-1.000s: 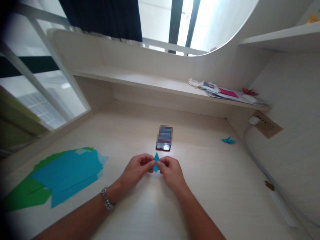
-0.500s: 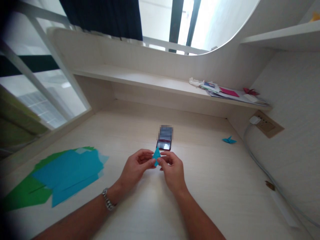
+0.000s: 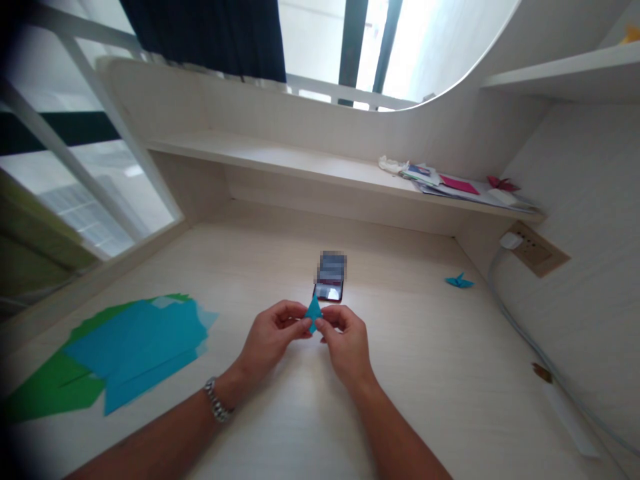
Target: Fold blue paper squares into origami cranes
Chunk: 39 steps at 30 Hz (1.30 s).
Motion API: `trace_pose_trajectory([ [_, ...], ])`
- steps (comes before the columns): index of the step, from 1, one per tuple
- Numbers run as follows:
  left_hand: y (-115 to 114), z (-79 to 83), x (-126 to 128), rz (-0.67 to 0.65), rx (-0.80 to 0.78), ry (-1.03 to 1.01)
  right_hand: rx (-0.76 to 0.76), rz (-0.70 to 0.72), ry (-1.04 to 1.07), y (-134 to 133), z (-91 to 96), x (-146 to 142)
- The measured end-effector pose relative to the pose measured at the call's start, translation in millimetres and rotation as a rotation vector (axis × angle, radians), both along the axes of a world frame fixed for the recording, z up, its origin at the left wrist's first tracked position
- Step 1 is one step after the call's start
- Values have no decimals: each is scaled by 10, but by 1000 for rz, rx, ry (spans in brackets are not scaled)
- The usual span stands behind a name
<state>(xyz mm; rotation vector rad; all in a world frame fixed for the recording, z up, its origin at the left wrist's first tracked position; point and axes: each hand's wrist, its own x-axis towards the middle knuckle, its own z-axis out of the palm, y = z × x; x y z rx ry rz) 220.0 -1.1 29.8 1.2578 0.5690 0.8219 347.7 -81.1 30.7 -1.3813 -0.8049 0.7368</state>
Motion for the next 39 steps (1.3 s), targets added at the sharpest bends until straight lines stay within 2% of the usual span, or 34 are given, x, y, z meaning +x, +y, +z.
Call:
trace_pose_trajectory([
  [8, 5, -17, -5, -83, 30, 48, -13, 52, 64, 2, 2, 44],
  [13, 22, 42, -13, -59, 67, 103, -36, 140, 169, -9, 58, 57],
  [20, 25, 90, -34, -40, 188, 144, -141, 118, 263, -18, 38, 67],
  [22, 21, 96, -35, -44, 166, 140, -133, 115, 267, -18, 29, 72],
  [27, 15, 76, -27, -63, -11, 77, -77, 111, 236, -3, 38, 68],
  [32, 43, -13, -15, -9, 23, 100, -59, 120, 199, 10, 18, 47],
  [39, 46, -53, -9, -18, 33, 85, -54, 114, 91, 32, -89, 67],
])
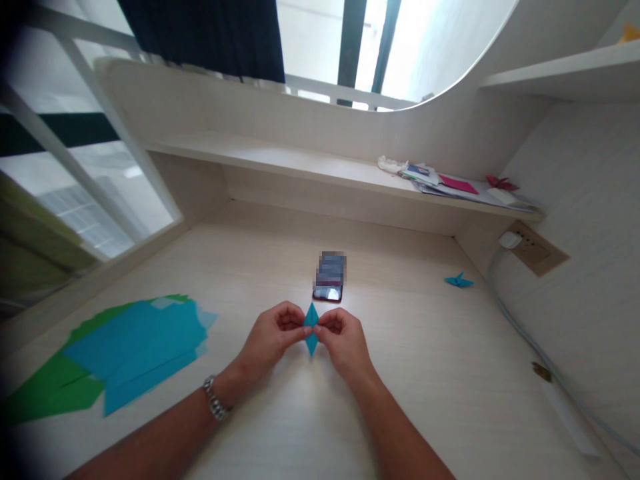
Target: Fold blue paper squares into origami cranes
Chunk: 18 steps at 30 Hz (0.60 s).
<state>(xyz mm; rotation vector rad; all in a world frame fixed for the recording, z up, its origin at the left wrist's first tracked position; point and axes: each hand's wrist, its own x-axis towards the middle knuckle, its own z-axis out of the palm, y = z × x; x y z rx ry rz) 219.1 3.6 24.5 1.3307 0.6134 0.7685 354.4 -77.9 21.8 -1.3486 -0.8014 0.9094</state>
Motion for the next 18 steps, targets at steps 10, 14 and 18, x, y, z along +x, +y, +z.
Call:
trace_pose_trajectory([
  [10, -8, 29, 1, 25, -48, 8, 55, -58, -131, -4, -9, -38],
  [14, -28, 28, 19, -10, -150, -29, 61, -54, -130, -3, 11, -28],
  [18, -17, 34, 26, -25, -161, -32, 85, -81, -54, -10, 20, -40],
])
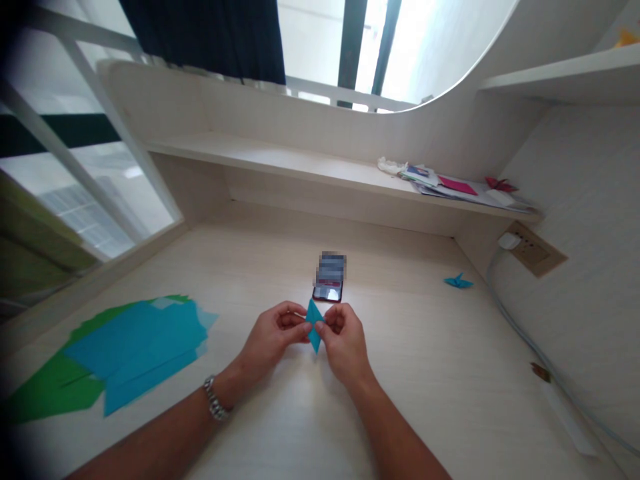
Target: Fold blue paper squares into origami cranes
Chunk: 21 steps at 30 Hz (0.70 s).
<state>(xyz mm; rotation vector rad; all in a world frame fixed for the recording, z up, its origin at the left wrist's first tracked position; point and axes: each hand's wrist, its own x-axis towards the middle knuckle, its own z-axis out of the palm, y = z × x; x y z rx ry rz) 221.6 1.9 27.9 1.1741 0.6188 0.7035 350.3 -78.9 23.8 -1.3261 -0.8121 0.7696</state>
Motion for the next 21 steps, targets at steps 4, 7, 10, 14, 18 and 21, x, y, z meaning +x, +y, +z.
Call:
trace_pose_trajectory([
  [4, 18, 29, -17, 60, 46, 17, -61, 100, 109, -1, -17, -25],
  [7, 15, 40, -31, 66, 53, 25, -68, 121, 130, 12, -19, -27],
  [10, 10, 34, -40, 101, 102, 42, -62, 19, 50, 14, -5, -13],
  [14, 15, 24, -47, 184, 227, 91, -41, -164, -262, -14, 27, -9],
  [18, -6, 38, -45, 156, 352, 140, -25, -10, -277, -15, 25, -48],
  [21, -39, 47, -36, 85, 420, 174, -19, 87, -164, 11, -9, -61],
])
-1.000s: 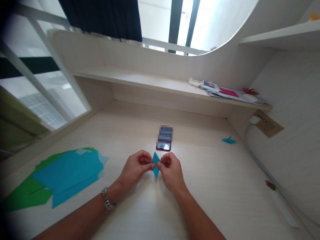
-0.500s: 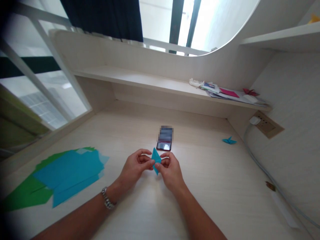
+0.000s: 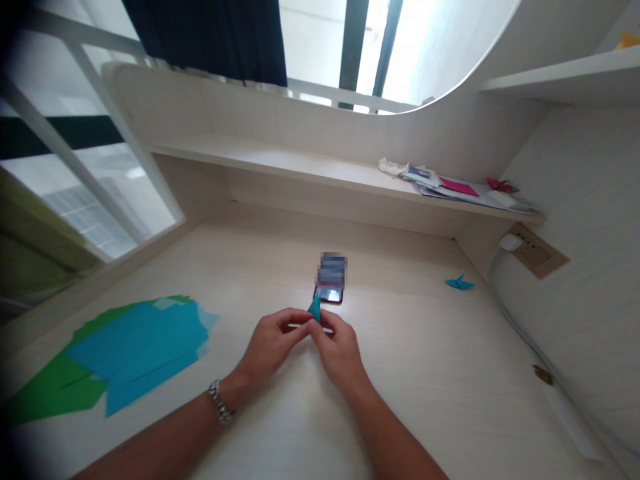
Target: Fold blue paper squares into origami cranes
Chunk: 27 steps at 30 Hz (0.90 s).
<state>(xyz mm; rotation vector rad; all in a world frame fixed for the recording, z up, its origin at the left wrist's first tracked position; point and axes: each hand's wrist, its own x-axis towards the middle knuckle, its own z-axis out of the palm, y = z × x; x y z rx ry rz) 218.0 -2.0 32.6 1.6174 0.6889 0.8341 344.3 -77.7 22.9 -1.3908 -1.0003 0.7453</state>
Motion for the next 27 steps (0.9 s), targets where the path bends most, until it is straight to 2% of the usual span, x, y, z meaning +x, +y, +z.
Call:
trace_pose_trajectory([
  [3, -12, 0, 4, -14, 22, 11, -6, -3, 86, 18, -39, 28],
  [7, 17, -7, -1, 73, 1, -17, -34, -15, 203, 15, -64, 64],
  [10, 32, -25, 3, 17, -79, -92, -46, 4, 226, 5, -46, 54],
  [15, 35, -50, 18, -50, -248, -179, -14, -88, 222, -6, 6, 31],
  [19, 49, -35, 15, -79, -298, -188, 15, -118, 277, -11, 10, 38],
  [23, 69, -31, 4, -73, -259, -147, 13, -55, 343, -19, 18, 57],
  [27, 78, -19, -14, -20, -80, -75, -52, -13, 401, -22, 51, 58],
])
